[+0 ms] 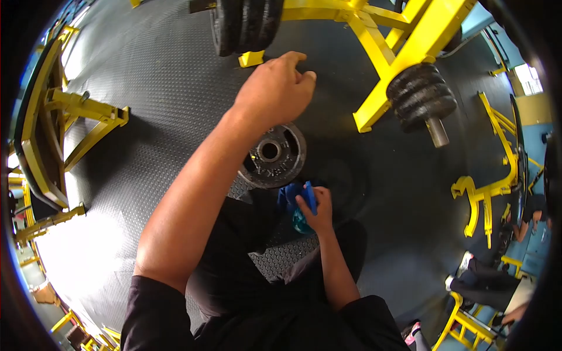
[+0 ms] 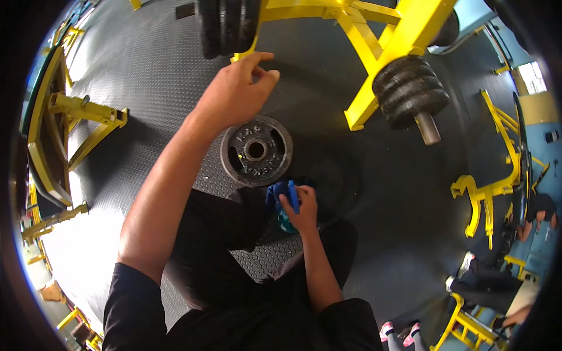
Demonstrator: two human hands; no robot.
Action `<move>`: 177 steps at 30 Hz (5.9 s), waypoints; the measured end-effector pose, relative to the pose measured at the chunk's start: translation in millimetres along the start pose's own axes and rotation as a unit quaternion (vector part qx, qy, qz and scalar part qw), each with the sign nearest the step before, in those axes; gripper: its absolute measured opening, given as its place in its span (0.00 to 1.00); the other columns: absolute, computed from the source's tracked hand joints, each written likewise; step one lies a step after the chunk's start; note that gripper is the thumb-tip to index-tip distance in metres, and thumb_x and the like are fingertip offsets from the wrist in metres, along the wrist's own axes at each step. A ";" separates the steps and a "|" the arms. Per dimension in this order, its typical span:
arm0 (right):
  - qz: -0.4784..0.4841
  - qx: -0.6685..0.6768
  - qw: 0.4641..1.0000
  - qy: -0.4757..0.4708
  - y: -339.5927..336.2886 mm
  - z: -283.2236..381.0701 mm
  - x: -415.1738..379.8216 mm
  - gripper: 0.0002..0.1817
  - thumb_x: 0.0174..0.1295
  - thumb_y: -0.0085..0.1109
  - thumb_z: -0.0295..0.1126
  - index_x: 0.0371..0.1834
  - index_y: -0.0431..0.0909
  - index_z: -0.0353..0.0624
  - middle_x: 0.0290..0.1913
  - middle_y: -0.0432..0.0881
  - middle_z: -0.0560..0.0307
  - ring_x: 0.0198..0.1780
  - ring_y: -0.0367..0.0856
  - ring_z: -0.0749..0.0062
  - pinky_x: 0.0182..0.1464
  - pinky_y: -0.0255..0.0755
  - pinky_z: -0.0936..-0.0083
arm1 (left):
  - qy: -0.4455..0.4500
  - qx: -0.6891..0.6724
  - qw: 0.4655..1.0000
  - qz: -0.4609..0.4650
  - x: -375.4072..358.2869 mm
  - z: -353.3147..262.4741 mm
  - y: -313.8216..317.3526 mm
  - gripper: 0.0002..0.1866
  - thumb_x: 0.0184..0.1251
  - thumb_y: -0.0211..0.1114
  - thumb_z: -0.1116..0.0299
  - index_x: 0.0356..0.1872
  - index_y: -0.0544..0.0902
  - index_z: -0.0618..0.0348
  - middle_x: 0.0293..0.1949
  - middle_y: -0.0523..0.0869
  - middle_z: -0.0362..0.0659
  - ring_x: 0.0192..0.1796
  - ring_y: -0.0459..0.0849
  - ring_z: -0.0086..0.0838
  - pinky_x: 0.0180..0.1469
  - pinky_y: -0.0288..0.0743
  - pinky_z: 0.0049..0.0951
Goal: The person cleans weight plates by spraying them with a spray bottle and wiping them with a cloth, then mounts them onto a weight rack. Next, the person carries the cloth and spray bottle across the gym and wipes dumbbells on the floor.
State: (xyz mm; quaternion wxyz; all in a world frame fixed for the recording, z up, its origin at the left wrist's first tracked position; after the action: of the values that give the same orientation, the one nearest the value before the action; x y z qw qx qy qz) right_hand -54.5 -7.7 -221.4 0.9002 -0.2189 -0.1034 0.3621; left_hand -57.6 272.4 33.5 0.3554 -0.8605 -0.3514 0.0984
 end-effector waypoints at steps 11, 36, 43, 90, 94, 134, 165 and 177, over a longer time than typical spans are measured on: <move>-0.221 -0.103 0.948 0.207 -184.1 -140.1 28.8 0.31 0.53 0.78 0.57 0.40 0.86 0.37 0.34 0.85 0.51 0.38 0.85 0.61 0.46 0.76 0.65 | -0.002 0.054 0.996 0.074 -5.5 -11.2 24.7 0.27 0.74 0.61 0.54 0.67 0.77 0.59 0.50 0.87 0.52 0.51 0.88 0.40 0.57 0.79 0.37; -0.093 -0.376 0.874 0.294 -217.9 -80.1 -58.9 0.30 0.52 0.78 0.42 0.55 0.77 0.41 0.56 0.82 0.44 0.58 0.80 0.51 0.58 0.74 0.58 | 0.044 0.110 0.986 0.120 -3.1 -33.7 74.2 0.26 0.74 0.60 0.55 0.65 0.78 0.62 0.52 0.88 0.56 0.55 0.87 0.45 0.59 0.78 0.40; 0.061 -0.255 0.935 0.238 6.5 -131.9 -37.9 0.25 0.58 0.69 0.52 0.42 0.83 0.39 0.41 0.88 0.44 0.52 0.85 0.46 0.54 0.76 0.54 | 0.054 0.096 0.989 0.099 -3.2 -37.5 68.6 0.26 0.74 0.60 0.55 0.64 0.79 0.64 0.52 0.88 0.56 0.55 0.87 0.45 0.59 0.78 0.40; 0.249 -0.168 0.908 -0.290 148.0 25.9 44.2 0.24 0.66 0.56 0.38 0.62 0.78 0.37 0.66 0.77 0.45 0.70 0.73 0.53 0.74 0.62 0.56 | 0.027 0.081 0.994 0.074 -23.2 -2.7 13.2 0.23 0.74 0.60 0.59 0.60 0.81 0.66 0.51 0.88 0.57 0.55 0.88 0.47 0.61 0.79 0.39; 0.251 -0.268 0.899 -0.239 101.1 -23.2 61.6 0.26 0.69 0.50 0.38 0.68 0.75 0.41 0.76 0.70 0.55 0.79 0.62 0.57 0.78 0.52 0.47 | 0.020 0.072 0.994 0.077 -22.7 4.7 7.9 0.23 0.74 0.59 0.59 0.60 0.81 0.67 0.51 0.88 0.58 0.53 0.89 0.47 0.60 0.80 0.40; 0.046 -0.338 0.924 -0.175 124.8 20.6 170.3 0.33 0.70 0.52 0.51 0.75 0.69 0.47 0.80 0.59 0.47 0.78 0.58 0.37 0.75 0.55 0.37 | 0.029 0.067 0.995 0.063 2.1 4.0 18.2 0.22 0.73 0.56 0.61 0.58 0.82 0.68 0.49 0.88 0.59 0.53 0.88 0.48 0.60 0.80 0.40; 0.217 -0.375 0.765 -0.476 232.3 61.2 118.6 0.25 0.65 0.56 0.41 0.62 0.77 0.39 0.60 0.80 0.53 0.60 0.79 0.54 0.62 0.72 0.60 | 0.032 0.056 0.998 0.028 -2.1 -0.9 17.2 0.18 0.71 0.56 0.68 0.50 0.84 0.73 0.45 0.88 0.62 0.52 0.88 0.52 0.61 0.79 0.44; 0.138 -0.239 0.953 0.123 110.2 -78.2 153.3 0.28 0.74 0.52 0.42 0.70 0.64 0.37 0.54 0.77 0.39 0.57 0.77 0.44 0.57 0.73 0.51 | 0.055 0.053 0.996 0.036 -0.8 -13.5 24.0 0.20 0.70 0.54 0.67 0.54 0.84 0.73 0.48 0.88 0.62 0.54 0.88 0.50 0.63 0.79 0.42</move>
State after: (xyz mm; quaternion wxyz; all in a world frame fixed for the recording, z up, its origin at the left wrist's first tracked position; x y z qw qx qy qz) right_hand 15.4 145.0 -337.9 0.7686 -0.4824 -0.0436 0.4180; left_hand -39.7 252.5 26.9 0.4156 -0.8566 -0.2945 0.0823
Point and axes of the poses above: each hand's wrist, its own x-axis towards the middle knuckle, its own y-axis out of the palm, z = x × y, the point moved 8 cm from there along x, towards the middle knuckle
